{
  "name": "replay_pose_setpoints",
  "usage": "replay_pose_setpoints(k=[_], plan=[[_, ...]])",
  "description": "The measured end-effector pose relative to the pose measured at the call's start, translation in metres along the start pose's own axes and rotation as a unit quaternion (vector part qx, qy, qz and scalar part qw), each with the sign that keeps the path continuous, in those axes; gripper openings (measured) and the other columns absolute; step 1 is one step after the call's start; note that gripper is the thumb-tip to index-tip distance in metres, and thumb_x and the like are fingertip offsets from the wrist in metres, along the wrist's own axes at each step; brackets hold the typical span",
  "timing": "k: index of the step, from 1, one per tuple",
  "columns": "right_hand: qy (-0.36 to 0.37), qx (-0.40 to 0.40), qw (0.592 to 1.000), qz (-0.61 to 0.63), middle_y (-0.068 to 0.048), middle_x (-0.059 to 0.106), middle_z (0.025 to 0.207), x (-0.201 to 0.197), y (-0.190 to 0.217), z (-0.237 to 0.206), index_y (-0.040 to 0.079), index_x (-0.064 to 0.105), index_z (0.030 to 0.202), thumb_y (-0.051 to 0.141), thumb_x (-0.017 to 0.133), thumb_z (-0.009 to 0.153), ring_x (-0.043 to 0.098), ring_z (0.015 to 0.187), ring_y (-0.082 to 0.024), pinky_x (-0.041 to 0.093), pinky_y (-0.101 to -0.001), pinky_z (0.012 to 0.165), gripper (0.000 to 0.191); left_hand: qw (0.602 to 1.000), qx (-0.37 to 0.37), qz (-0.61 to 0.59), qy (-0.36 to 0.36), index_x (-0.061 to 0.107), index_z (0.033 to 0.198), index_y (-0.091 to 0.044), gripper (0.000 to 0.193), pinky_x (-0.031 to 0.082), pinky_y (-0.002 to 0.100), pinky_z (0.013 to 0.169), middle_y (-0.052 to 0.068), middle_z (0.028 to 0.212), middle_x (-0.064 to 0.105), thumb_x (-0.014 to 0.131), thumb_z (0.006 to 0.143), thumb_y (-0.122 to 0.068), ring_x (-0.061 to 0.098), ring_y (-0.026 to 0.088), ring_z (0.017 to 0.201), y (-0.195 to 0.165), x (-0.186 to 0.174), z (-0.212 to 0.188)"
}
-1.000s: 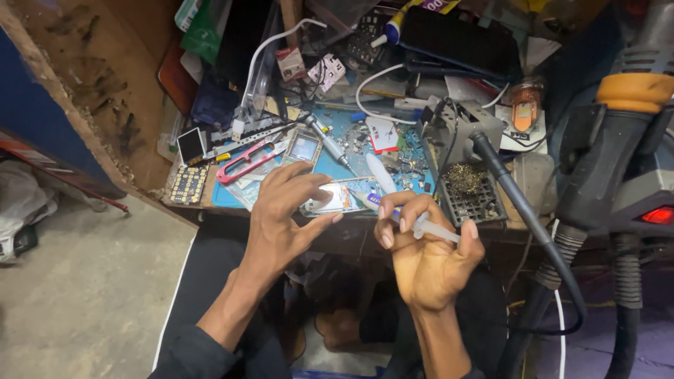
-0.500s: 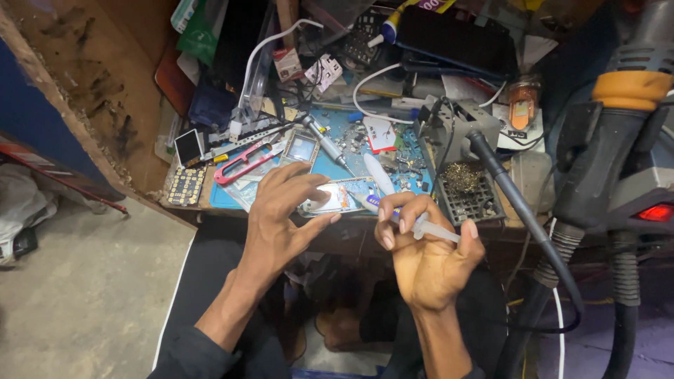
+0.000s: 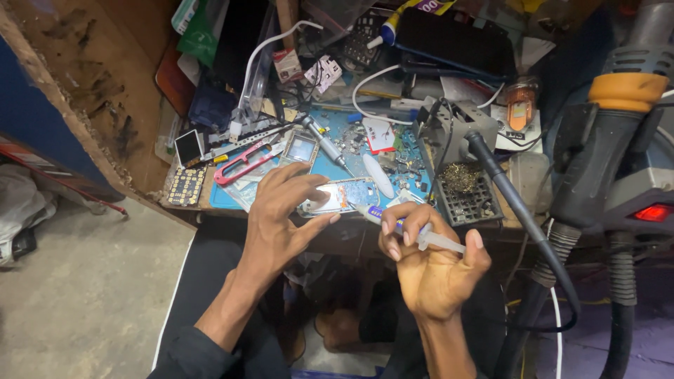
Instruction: The person applies a liquid to the phone's internal components, uses a hot air gun to heat the area, and then reassembles the phone by placing the keypad and casing back together.
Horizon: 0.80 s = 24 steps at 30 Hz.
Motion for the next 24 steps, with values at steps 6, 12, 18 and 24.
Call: replay_pose_setpoints(k=[6, 12, 18, 24], plan=[[-0.008, -0.003, 1.000, -0.001, -0.024, 0.055, 0.103, -0.0001, -0.0004, -0.0011, 0.001, 0.049, 0.091, 0.072, 0.031, 0.099, 0.043, 0.080, -0.025, 0.036, -0.0381, 0.076, 0.074, 1.000, -0.008, -0.005, -0.001, 0.070, 0.092, -0.005, 0.031, 0.044, 0.046, 0.104, 0.008, 0.116, 0.073, 0.088, 0.071, -0.020, 0.060, 0.035, 0.126, 0.0011, 0.0009, -0.0002], [0.003, 0.002, 1.000, -0.003, -0.025, 0.055, 0.103, 0.0005, 0.0002, -0.0023, 0.001, 0.049, 0.091, 0.073, 0.032, 0.099, 0.043, 0.081, -0.026, 0.036, -0.0381, 0.076, 0.074, 1.000, -0.008, -0.003, 0.000, 0.070, 0.091, -0.005, 0.031, 0.045, 0.046, 0.104, 0.007, 0.116, 0.073, 0.088, 0.070, -0.019, 0.061, 0.035, 0.126, 0.0015, 0.0014, -0.0003], [0.002, 0.005, 1.000, 0.011, -0.025, 0.055, 0.100, 0.0003, -0.0003, -0.0048, 0.001, 0.049, 0.091, 0.072, 0.032, 0.100, 0.043, 0.082, -0.026, 0.036, -0.0385, 0.077, 0.073, 1.000, -0.008, 0.003, -0.005, 0.071, 0.095, -0.005, 0.033, 0.044, 0.048, 0.105, 0.007, 0.115, 0.073, 0.088, 0.071, -0.019, 0.060, 0.036, 0.127, 0.0006, 0.0011, -0.0012], [-0.016, 0.003, 1.000, 0.012, -0.025, 0.054, 0.106, -0.0012, -0.0011, -0.0079, 0.000, 0.050, 0.092, 0.072, 0.032, 0.100, 0.044, 0.083, -0.027, 0.037, -0.0387, 0.078, 0.074, 0.999, -0.035, 0.000, -0.008, 0.070, 0.103, -0.006, 0.041, 0.045, 0.046, 0.104, 0.010, 0.116, 0.071, 0.088, 0.069, -0.020, 0.059, 0.037, 0.126, 0.0005, 0.0010, -0.0016]])
Point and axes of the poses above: each hand's wrist, its own z-axis towards the middle knuckle, its own x-axis out of the palm, y = z × x, the point moved 3 cm from there along z, towards the middle knuckle
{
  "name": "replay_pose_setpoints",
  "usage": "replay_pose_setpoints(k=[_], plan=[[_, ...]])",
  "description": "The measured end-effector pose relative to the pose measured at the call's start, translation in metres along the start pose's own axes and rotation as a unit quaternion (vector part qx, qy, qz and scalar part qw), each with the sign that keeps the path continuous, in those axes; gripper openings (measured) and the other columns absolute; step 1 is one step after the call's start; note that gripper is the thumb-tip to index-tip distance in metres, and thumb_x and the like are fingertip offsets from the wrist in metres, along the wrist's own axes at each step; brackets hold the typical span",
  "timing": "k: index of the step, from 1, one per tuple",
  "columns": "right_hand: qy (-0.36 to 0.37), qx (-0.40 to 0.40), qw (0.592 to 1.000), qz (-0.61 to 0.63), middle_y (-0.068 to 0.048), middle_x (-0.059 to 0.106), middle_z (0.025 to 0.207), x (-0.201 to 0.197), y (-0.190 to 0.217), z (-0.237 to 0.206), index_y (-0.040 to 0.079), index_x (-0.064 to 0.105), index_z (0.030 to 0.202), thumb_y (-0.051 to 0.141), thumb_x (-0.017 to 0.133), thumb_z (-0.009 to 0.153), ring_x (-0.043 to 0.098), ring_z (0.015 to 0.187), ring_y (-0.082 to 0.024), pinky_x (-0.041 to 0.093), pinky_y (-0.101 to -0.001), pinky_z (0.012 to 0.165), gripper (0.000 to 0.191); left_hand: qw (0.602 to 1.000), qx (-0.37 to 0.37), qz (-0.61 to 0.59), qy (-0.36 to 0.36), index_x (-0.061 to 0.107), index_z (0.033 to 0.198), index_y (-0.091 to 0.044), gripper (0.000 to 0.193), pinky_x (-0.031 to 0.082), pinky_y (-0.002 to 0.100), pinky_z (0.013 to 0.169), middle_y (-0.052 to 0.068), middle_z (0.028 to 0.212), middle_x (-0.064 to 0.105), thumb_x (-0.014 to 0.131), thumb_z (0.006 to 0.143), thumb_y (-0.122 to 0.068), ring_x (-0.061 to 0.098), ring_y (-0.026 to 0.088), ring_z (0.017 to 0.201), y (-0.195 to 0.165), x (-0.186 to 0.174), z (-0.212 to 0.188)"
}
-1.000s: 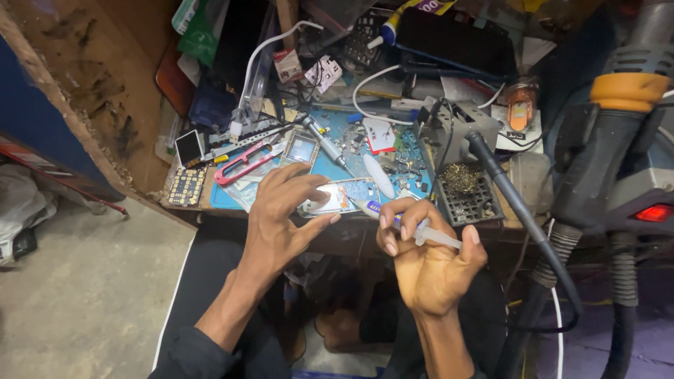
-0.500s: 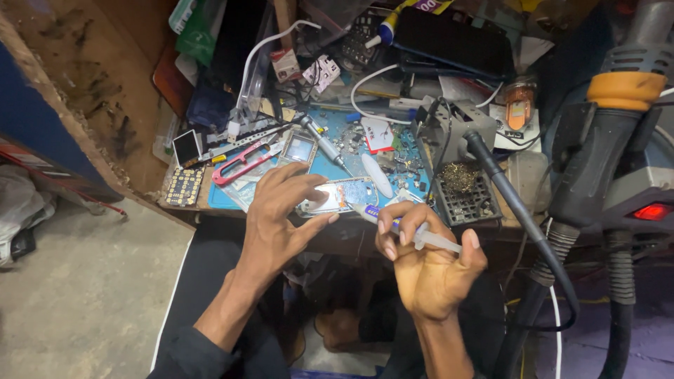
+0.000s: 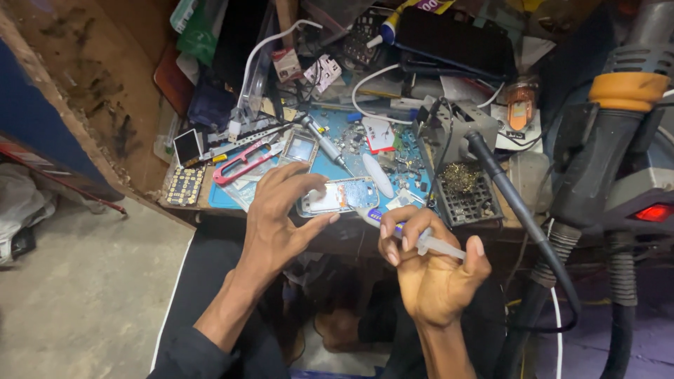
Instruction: The person applies a liquid to the phone's internal components, uses a hot air gun to heat the area, and then reassembles the phone by placing the keypad and casing back together.
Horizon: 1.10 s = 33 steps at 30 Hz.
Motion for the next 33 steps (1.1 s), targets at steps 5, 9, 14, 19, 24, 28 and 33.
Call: replay_pose_setpoints(k=[5, 9, 14, 19, 24, 28, 33], plan=[[0.003, -0.048, 0.999, -0.007, -0.029, 0.056, 0.107, 0.001, 0.005, -0.004, -0.002, 0.053, 0.095, 0.072, 0.030, 0.104, 0.047, 0.081, -0.028, 0.040, -0.0406, 0.081, 0.078, 1.000, -0.018, -0.016, 0.003, 0.066, 0.112, -0.005, 0.052, 0.046, 0.043, 0.104, 0.012, 0.119, 0.069, 0.089, 0.067, -0.018, 0.061, 0.034, 0.119, -0.001, -0.001, 0.002], [0.021, -0.080, 0.995, -0.061, -0.032, 0.058, 0.120, 0.007, 0.011, -0.004, -0.006, 0.057, 0.102, 0.070, 0.033, 0.107, 0.051, 0.085, -0.027, 0.043, -0.0408, 0.086, 0.080, 0.999, -0.025, -0.022, 0.017, 0.064, 0.118, -0.006, 0.060, 0.047, 0.042, 0.104, 0.011, 0.119, 0.069, 0.090, 0.065, -0.018, 0.062, 0.033, 0.116, -0.003, -0.003, 0.002], [0.062, -0.080, 0.980, -0.174, -0.035, 0.053, 0.148, 0.030, 0.011, -0.004, -0.008, 0.058, 0.123, 0.072, 0.042, 0.101, 0.063, 0.107, -0.031, 0.046, -0.0422, 0.098, 0.084, 0.997, 0.018, -0.080, -0.005, 0.062, 0.126, -0.003, 0.056, 0.046, 0.043, 0.108, 0.014, 0.132, 0.066, 0.085, 0.076, -0.015, 0.061, 0.033, 0.126, -0.003, -0.010, 0.001], [0.079, -0.078, 0.955, -0.276, -0.030, 0.043, 0.163, 0.051, 0.012, -0.004, -0.006, 0.056, 0.138, 0.069, 0.052, 0.100, 0.062, 0.123, -0.029, 0.045, -0.0409, 0.110, 0.084, 0.995, -0.023, -0.091, -0.031, 0.065, 0.123, -0.005, 0.038, 0.055, 0.035, 0.099, 0.013, 0.130, 0.068, 0.078, 0.088, -0.010, 0.067, 0.028, 0.120, -0.014, -0.014, -0.011], [0.113, -0.113, 0.888, -0.431, -0.030, 0.037, 0.170, 0.061, 0.014, -0.005, -0.001, 0.047, 0.151, 0.049, 0.063, 0.097, 0.041, 0.161, -0.040, 0.034, -0.0482, 0.130, 0.076, 0.936, -0.193, -0.290, 0.045, 0.066, 0.125, -0.004, 0.034, 0.060, 0.030, 0.085, 0.005, 0.095, 0.080, 0.073, 0.093, -0.010, 0.077, 0.014, 0.092, -0.038, -0.001, -0.039], [0.147, -0.128, 0.876, -0.441, -0.030, 0.035, 0.173, 0.066, 0.009, -0.007, 0.000, 0.043, 0.157, 0.043, 0.066, 0.099, 0.034, 0.166, -0.043, 0.028, -0.0519, 0.135, 0.076, 0.827, -0.314, -0.461, 0.073, 0.060, 0.125, -0.001, 0.042, 0.054, 0.027, 0.068, 0.007, 0.085, 0.074, 0.077, 0.087, -0.007, 0.067, 0.010, 0.075, -0.041, 0.011, -0.043], [0.117, -0.131, 0.922, -0.344, -0.029, 0.024, 0.173, 0.063, 0.007, -0.007, -0.001, 0.027, 0.160, 0.044, 0.065, 0.104, 0.042, 0.156, -0.042, 0.038, -0.0513, 0.128, 0.082, 0.844, -0.330, -0.420, 0.045, 0.058, 0.119, -0.002, 0.043, 0.054, 0.026, 0.060, 0.010, 0.089, 0.077, 0.078, 0.081, -0.003, 0.070, 0.010, 0.073, -0.034, 0.003, -0.024]])
Point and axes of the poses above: each hand's wrist, its own z-axis towards the middle knuckle, its own x-axis out of the palm, y = z × x, the point moved 3 cm from there along z, towards the middle knuckle
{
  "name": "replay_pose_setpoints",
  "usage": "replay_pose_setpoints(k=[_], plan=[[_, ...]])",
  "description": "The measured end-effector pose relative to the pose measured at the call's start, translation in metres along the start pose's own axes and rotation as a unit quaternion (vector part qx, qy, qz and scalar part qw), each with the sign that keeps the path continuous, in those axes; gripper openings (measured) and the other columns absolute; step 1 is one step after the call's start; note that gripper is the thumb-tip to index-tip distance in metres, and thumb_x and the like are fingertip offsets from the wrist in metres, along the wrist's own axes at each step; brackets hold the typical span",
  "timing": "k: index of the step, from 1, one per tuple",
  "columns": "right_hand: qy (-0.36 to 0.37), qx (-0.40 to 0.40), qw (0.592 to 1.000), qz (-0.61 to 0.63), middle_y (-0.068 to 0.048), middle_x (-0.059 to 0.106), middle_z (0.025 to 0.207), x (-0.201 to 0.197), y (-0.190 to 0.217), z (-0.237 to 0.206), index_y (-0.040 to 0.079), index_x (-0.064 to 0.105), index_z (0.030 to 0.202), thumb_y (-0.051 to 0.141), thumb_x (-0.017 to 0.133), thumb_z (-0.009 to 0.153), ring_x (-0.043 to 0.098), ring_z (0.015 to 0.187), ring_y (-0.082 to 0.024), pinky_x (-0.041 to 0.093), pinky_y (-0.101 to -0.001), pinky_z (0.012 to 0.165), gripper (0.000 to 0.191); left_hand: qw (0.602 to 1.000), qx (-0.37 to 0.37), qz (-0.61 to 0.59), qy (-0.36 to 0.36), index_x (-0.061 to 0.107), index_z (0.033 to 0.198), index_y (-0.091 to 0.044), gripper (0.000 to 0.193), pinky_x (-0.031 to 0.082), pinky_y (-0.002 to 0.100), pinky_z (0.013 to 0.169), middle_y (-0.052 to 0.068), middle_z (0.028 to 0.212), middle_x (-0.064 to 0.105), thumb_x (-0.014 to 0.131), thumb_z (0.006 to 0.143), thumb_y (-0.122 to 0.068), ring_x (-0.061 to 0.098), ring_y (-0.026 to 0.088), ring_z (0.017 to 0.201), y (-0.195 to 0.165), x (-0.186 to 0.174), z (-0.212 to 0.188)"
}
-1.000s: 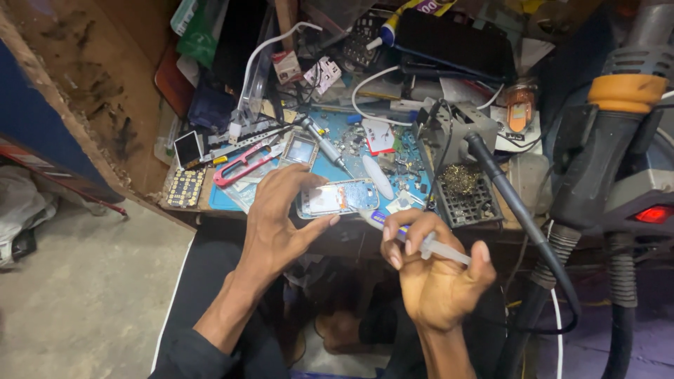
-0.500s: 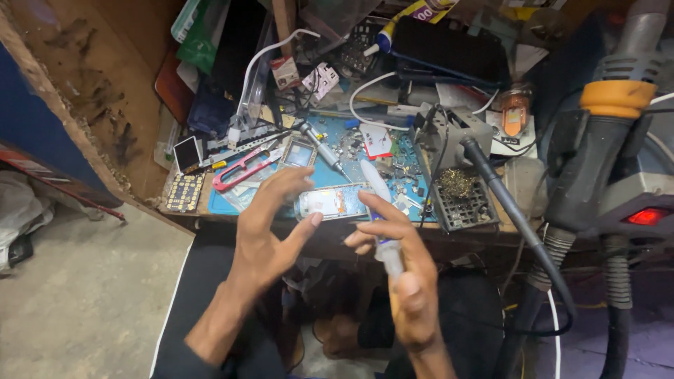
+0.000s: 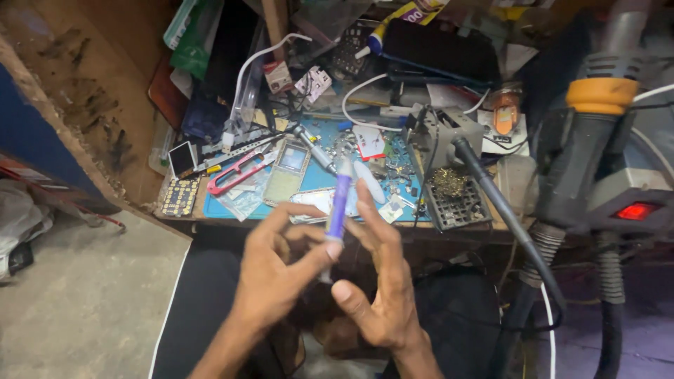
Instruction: The person applies a liquid to the phone's internal components, uses a hot air gun to heat the area, and then reassembles the phone by placing the keypad and casing back together.
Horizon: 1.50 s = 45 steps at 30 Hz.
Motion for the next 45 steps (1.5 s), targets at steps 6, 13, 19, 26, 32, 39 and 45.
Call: replay_pose_setpoints(k=[6, 13, 19, 26, 32, 39, 45], plan=[[-0.070, 0.039, 0.997, -0.010, -0.024, 0.052, 0.156, -0.010, -0.008, -0.002, -0.005, 0.039, 0.151, 0.042, 0.060, 0.103, 0.068, 0.126, -0.029, 0.054, -0.0418, 0.107, 0.070, 0.915, 0.190, 0.350, -0.069, 0.063, 0.112, -0.005, 0.035, 0.050, 0.029, 0.055, 0.007, 0.080, 0.077, 0.080, 0.082, -0.009, 0.068, 0.012, 0.063, -0.039, -0.018, 0.049], [-0.070, 0.052, 0.996, -0.015, -0.020, 0.063, 0.141, -0.010, -0.007, -0.004, -0.006, 0.052, 0.140, 0.032, 0.059, 0.102, 0.072, 0.113, -0.024, 0.057, -0.0349, 0.095, 0.054, 0.829, 0.294, 0.469, -0.080, 0.061, 0.108, -0.002, 0.032, 0.051, 0.040, 0.062, 0.015, 0.083, 0.072, 0.080, 0.084, -0.013, 0.069, 0.028, 0.069, -0.053, -0.016, 0.111], [-0.074, 0.068, 0.995, -0.026, -0.018, 0.070, 0.130, -0.009, -0.007, -0.004, -0.005, 0.059, 0.131, 0.021, 0.058, 0.101, 0.075, 0.102, -0.022, 0.057, -0.0323, 0.090, 0.040, 0.713, 0.425, 0.541, -0.133, 0.059, 0.111, -0.002, 0.042, 0.041, 0.047, 0.078, 0.020, 0.100, 0.067, 0.082, 0.080, -0.019, 0.059, 0.039, 0.092, -0.049, -0.005, 0.106], [-0.166, 0.107, 0.979, 0.045, -0.017, 0.073, 0.115, -0.018, -0.028, -0.014, -0.004, 0.060, 0.120, 0.010, 0.046, 0.099, 0.074, 0.088, -0.019, 0.057, -0.0302, 0.079, 0.029, 0.830, 0.358, 0.424, -0.052, 0.068, 0.111, -0.007, 0.022, 0.049, 0.041, 0.074, 0.011, 0.095, 0.072, 0.074, 0.091, -0.013, 0.065, 0.029, 0.083, -0.035, 0.026, 0.063], [-0.295, 0.102, 0.950, 0.018, -0.010, 0.060, 0.091, -0.033, -0.052, -0.036, -0.004, 0.059, 0.115, 0.004, 0.047, 0.100, 0.053, 0.074, -0.011, 0.042, -0.0247, 0.068, 0.021, 0.874, 0.346, 0.323, 0.111, 0.064, 0.135, -0.015, 0.042, 0.057, 0.037, 0.076, 0.011, 0.099, 0.074, 0.070, 0.094, -0.013, 0.073, 0.027, 0.088, -0.039, 0.083, 0.045], [-0.348, 0.053, 0.929, 0.115, -0.005, 0.061, 0.113, -0.038, -0.067, -0.043, -0.004, 0.050, 0.142, 0.010, 0.051, 0.098, 0.053, 0.088, -0.007, 0.041, -0.0201, 0.075, 0.046, 0.837, 0.306, 0.412, 0.190, 0.057, 0.140, -0.016, 0.055, 0.051, 0.049, 0.064, 0.014, 0.085, 0.072, 0.070, 0.086, -0.017, 0.068, 0.038, 0.076, -0.035, 0.137, 0.060], [-0.332, 0.026, 0.935, 0.123, -0.008, 0.059, 0.134, -0.039, -0.074, -0.048, -0.005, 0.044, 0.145, 0.017, 0.056, 0.095, 0.058, 0.122, -0.014, 0.044, -0.0271, 0.105, 0.056, 0.858, 0.331, 0.364, 0.147, 0.065, 0.120, -0.012, 0.030, 0.052, 0.047, 0.068, 0.013, 0.083, 0.070, 0.070, 0.091, -0.015, 0.070, 0.036, 0.080, -0.027, 0.149, 0.061]])
Point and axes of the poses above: each hand's wrist, its own z-axis towards the middle knuckle, its own x-axis out of the palm, y = z × x, the point moved 3 cm from there along z, towards the middle knuckle
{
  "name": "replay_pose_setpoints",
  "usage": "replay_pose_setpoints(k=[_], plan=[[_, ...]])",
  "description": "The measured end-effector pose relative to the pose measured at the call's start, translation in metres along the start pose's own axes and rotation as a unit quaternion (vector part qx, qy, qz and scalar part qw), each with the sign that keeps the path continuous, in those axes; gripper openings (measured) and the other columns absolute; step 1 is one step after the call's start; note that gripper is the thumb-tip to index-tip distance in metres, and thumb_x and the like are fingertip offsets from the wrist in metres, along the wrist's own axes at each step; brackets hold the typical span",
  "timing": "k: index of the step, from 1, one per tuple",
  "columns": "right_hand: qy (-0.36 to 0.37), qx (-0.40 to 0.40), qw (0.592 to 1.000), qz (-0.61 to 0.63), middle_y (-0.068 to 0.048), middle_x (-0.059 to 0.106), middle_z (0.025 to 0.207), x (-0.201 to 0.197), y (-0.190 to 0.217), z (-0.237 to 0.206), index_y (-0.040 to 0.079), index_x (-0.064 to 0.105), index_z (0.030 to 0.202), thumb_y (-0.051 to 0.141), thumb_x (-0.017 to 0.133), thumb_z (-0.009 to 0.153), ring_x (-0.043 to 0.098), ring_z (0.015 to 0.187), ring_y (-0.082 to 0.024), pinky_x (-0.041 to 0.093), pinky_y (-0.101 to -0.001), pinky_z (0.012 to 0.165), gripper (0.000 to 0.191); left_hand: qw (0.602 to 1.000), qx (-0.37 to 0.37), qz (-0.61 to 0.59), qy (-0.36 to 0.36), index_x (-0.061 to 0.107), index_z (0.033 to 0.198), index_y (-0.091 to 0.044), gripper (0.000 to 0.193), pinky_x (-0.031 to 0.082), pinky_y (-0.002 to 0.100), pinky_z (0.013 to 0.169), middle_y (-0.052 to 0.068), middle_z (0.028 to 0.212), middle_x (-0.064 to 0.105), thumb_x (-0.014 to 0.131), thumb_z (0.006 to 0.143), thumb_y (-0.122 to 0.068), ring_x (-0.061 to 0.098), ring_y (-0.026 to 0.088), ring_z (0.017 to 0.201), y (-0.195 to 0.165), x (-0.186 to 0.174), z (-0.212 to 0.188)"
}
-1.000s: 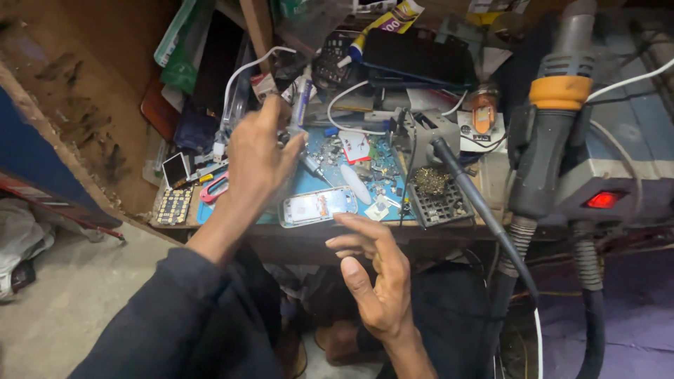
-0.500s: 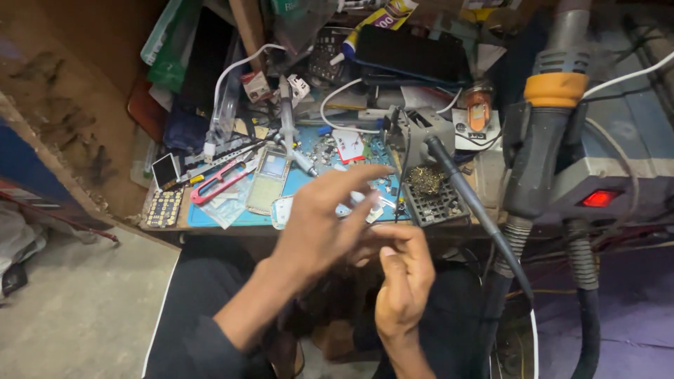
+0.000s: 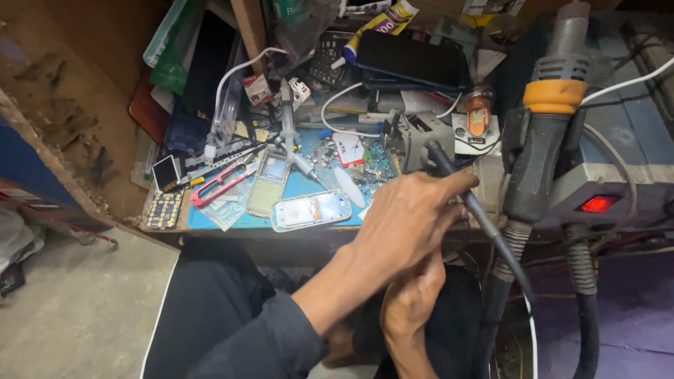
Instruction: The person applies a liquid to the phone's internal components, uses a hot air gun to heat the area, and then reassembles the phone by placing the keypad and casing back together.
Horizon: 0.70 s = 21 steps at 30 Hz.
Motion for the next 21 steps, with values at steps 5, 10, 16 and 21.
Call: replay_pose_setpoints(k=[5, 10, 16, 21], plan=[[0.065, 0.052, 0.997, 0.001, -0.009, 0.061, 0.128, -0.016, -0.021, -0.006, -0.002, 0.048, 0.141, 0.025, 0.052, 0.105, 0.057, 0.117, -0.019, 0.045, -0.0348, 0.103, 0.046, 0.998, 0.043, -0.011, -0.046, 0.065, 0.120, -0.008, 0.027, 0.049, 0.044, 0.073, 0.011, 0.089, 0.071, 0.070, 0.093, -0.011, 0.064, 0.032, 0.081, -0.017, 0.000, -0.021], [0.183, 0.219, 0.952, 0.114, -0.010, 0.061, 0.126, -0.014, -0.030, -0.016, 0.000, 0.049, 0.134, 0.027, 0.037, 0.109, 0.057, 0.121, -0.020, 0.042, -0.0370, 0.110, 0.039, 0.994, 0.088, -0.014, -0.057, 0.062, 0.132, -0.007, 0.036, 0.047, 0.041, 0.076, 0.008, 0.093, 0.064, 0.070, 0.097, -0.011, 0.060, 0.027, 0.084, -0.039, -0.009, -0.044], [0.088, 0.044, 0.993, -0.061, -0.013, 0.059, 0.113, 0.000, 0.009, -0.010, -0.001, 0.047, 0.133, 0.026, 0.054, 0.109, 0.059, 0.108, -0.017, 0.048, -0.0309, 0.096, 0.037, 0.990, 0.083, 0.003, -0.113, 0.065, 0.130, -0.005, 0.038, 0.049, 0.038, 0.077, 0.007, 0.093, 0.063, 0.075, 0.094, -0.007, 0.062, 0.025, 0.084, -0.052, -0.033, -0.069], [0.037, -0.012, 0.999, 0.014, -0.021, 0.062, 0.118, 0.021, 0.037, -0.002, 0.000, 0.036, 0.146, 0.023, 0.065, 0.101, 0.065, 0.104, -0.021, 0.053, -0.0318, 0.093, 0.059, 0.989, 0.039, 0.027, -0.143, 0.065, 0.128, -0.004, 0.045, 0.050, 0.039, 0.083, 0.009, 0.103, 0.068, 0.075, 0.085, -0.002, 0.065, 0.027, 0.092, -0.035, -0.058, -0.091]])
Point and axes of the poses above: each hand's wrist, its own z-axis towards the middle knuckle, its own x-axis out of the palm, y = z × x, the point moved 3 cm from there along z, towards the middle knuckle
